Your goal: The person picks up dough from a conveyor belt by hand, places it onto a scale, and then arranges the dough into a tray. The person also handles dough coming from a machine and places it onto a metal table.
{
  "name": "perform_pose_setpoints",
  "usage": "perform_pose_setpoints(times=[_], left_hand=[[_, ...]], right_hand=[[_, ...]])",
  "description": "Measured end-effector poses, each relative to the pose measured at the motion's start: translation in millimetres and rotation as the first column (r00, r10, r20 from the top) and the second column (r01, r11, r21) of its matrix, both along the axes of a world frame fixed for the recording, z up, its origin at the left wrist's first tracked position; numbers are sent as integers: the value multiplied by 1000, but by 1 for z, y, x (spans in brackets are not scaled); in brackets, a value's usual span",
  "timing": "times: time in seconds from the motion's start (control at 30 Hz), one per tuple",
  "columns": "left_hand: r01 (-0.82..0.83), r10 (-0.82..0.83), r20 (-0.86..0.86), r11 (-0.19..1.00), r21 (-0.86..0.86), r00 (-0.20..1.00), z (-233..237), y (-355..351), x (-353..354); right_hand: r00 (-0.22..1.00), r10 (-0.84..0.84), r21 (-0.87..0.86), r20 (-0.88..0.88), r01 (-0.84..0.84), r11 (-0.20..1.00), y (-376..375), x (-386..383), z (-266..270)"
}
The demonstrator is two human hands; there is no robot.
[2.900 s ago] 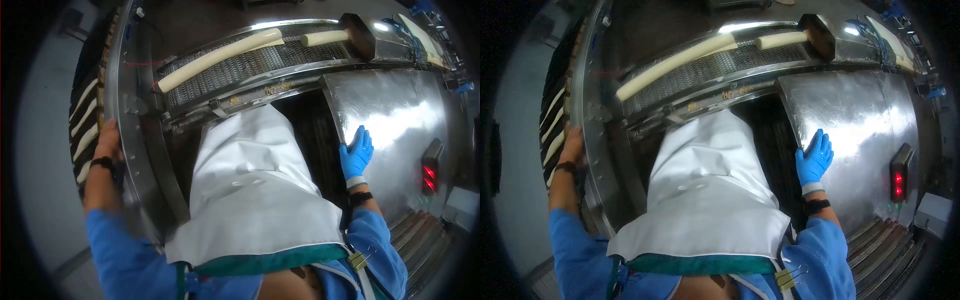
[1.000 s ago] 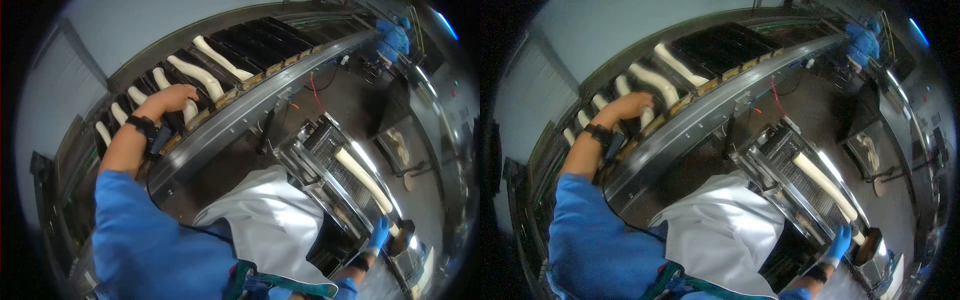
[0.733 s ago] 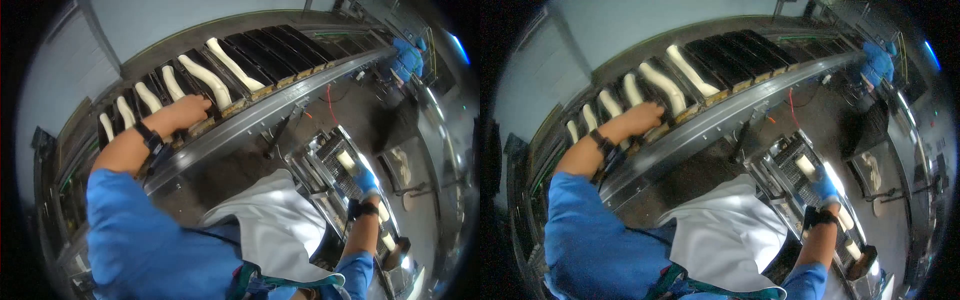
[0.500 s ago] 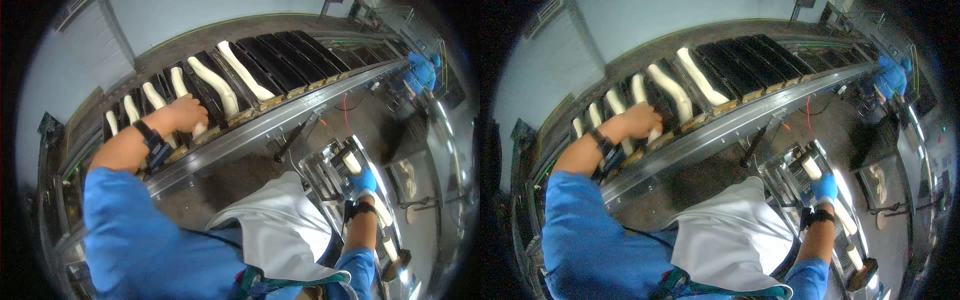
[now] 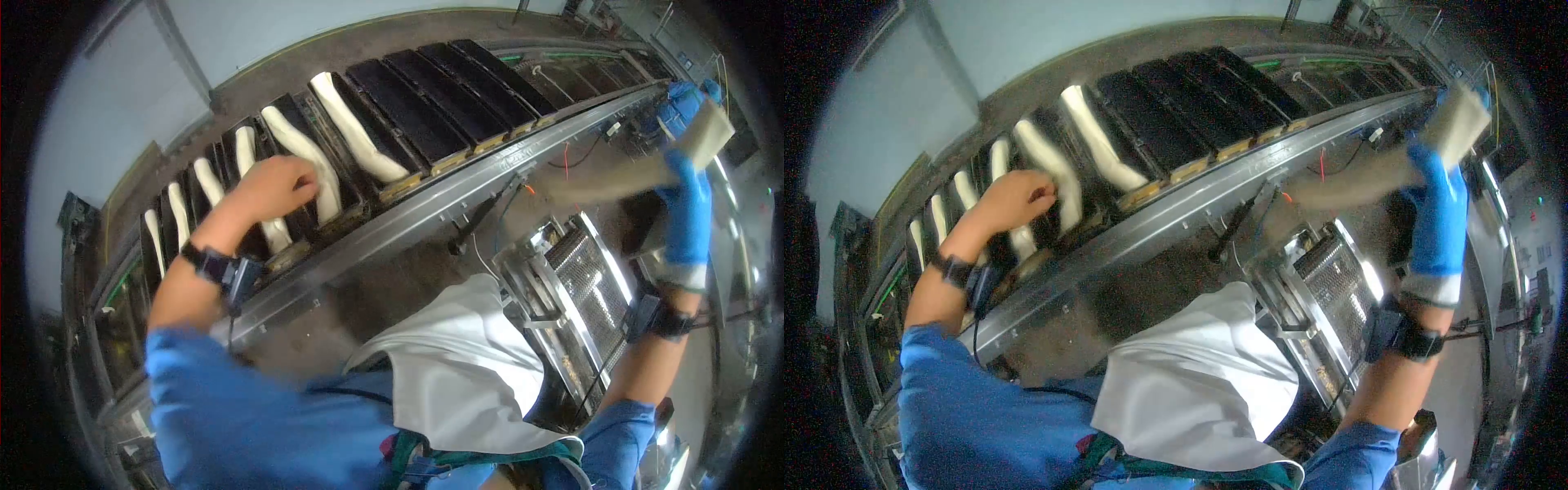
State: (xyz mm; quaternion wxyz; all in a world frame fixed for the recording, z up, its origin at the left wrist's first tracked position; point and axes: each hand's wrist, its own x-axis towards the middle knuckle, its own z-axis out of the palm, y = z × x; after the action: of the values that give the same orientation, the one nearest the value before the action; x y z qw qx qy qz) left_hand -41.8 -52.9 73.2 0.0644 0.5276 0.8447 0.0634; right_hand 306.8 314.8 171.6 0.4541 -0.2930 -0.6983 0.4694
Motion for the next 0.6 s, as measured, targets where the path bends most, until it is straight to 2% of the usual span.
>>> perform_pose_setpoints(times=[0.03,0.07,0.1,0.13,0.17,0.2,0.27,0.3,0.33,0.4,0.43,0.5,0.53,0.57,0.6], left_hand=[[18,-17,-7,999,46,1000,2,13,-2],[36,-35,-14,995,92,999,-2,24,-8],[95,-91,-37,989,117,995,-12,32,-18],[154,-147,-62,978,140,987,-27,40,-30],[211,-199,-86,964,163,976,-38,46,-38],[167,-161,-107,984,54,981,-43,52,-42],[65,-91,-160,985,-159,983,-52,65,-48],[65,-109,-194,973,-222,975,-61,65,-55],[31,-88,-166,948,-315,982,-63,70,-59],[-27,-36,-118,868,-495,992,-65,82,-63],[-96,58,-91,865,-493,994,-55,86,-54],[-121,127,-19,875,-469,992,-56,91,-58],[-134,161,19,879,-458,987,-59,90,-63],[-157,177,9,896,-414,984,-75,86,-75],[-186,176,-61,893,-411,982,-65,84,-63]], right_hand=[[989,-18,381,146,-40,924,8,-12,4],[959,-90,694,270,-129,708,15,-26,4],[955,287,461,71,-287,840,18,-49,2],[874,475,250,-103,-439,863,-1,-65,6],[761,560,48,-327,-579,814,-20,-80,9],[724,542,-138,-426,-645,752,-50,-89,18],[650,632,-81,-422,-721,688,-65,-98,7],[642,647,-91,-411,-735,672,-69,-96,-1],[634,662,-102,-400,-749,655,-73,-90,-7],[726,632,-205,-272,-685,699,-68,-58,-21],[759,622,-240,-193,-651,720,-48,-37,-40],[848,483,-222,217,-439,871,0,11,-81],[881,355,-100,313,-342,935,25,42,-114],[812,215,-107,543,-187,976,67,85,-155],[710,-19,141,704,-113,984,105,139,-204]])
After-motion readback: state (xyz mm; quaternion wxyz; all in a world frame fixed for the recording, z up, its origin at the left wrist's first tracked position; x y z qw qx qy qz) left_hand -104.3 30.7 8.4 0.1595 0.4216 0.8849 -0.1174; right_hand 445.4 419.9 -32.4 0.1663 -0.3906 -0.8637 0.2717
